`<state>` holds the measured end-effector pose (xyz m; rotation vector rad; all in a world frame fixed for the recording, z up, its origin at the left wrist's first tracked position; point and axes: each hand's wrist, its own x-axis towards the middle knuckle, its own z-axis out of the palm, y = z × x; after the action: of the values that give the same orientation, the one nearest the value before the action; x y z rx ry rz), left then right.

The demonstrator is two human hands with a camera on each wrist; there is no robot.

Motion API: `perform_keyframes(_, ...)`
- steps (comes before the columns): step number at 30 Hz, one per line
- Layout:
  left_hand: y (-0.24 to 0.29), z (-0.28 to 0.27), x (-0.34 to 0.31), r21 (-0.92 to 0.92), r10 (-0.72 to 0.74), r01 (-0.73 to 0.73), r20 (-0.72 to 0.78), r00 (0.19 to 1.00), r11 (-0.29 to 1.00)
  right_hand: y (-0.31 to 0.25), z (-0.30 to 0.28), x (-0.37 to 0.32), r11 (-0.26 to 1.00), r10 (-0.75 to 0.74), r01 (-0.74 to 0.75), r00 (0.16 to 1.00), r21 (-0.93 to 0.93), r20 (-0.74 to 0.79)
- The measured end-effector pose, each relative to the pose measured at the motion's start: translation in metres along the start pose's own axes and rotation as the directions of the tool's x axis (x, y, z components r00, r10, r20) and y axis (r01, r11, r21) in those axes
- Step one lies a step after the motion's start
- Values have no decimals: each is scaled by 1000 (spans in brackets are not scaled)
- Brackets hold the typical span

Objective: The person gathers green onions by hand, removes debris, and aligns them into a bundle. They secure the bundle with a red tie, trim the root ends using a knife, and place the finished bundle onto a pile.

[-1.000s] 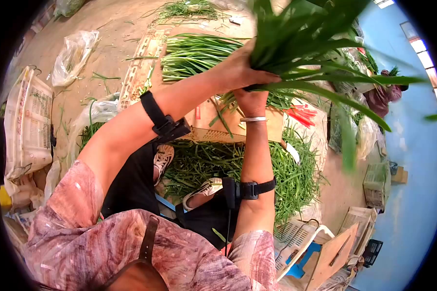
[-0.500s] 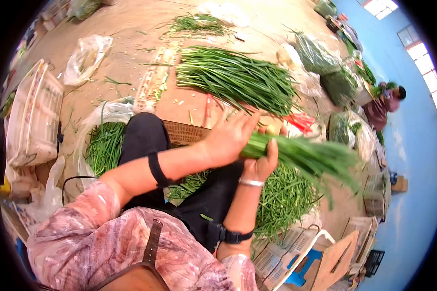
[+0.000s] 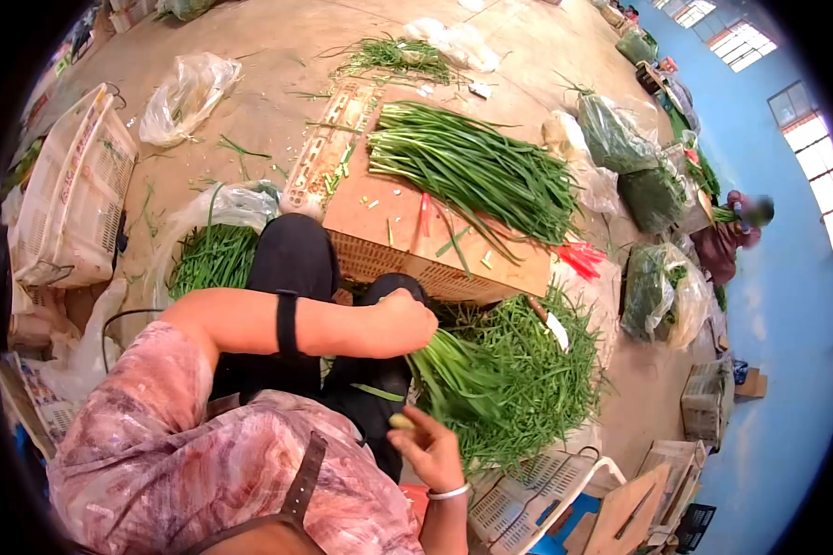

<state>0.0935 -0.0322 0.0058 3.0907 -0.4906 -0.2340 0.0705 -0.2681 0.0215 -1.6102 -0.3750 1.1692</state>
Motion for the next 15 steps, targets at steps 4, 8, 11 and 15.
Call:
perform_keyframes(4,10,-4,-34,252,-23,85,-239,971,964,-65,11,33,866,-493,465,858,-186,-149)
perform_keyframes(8,-6,-30,-47,122,15,10,-203,979,993,-90,8,96,522,-614,563,770,-640,176)
perform_keyframes(11,-30,-46,-69,-32,3,-8,-156,988,999,-85,31,111,439,-515,488,825,-755,234)
perform_keyframes(15,-53,-56,-90,-14,-105,111,-464,879,994,-107,33,102,343,-561,326,823,-881,86)
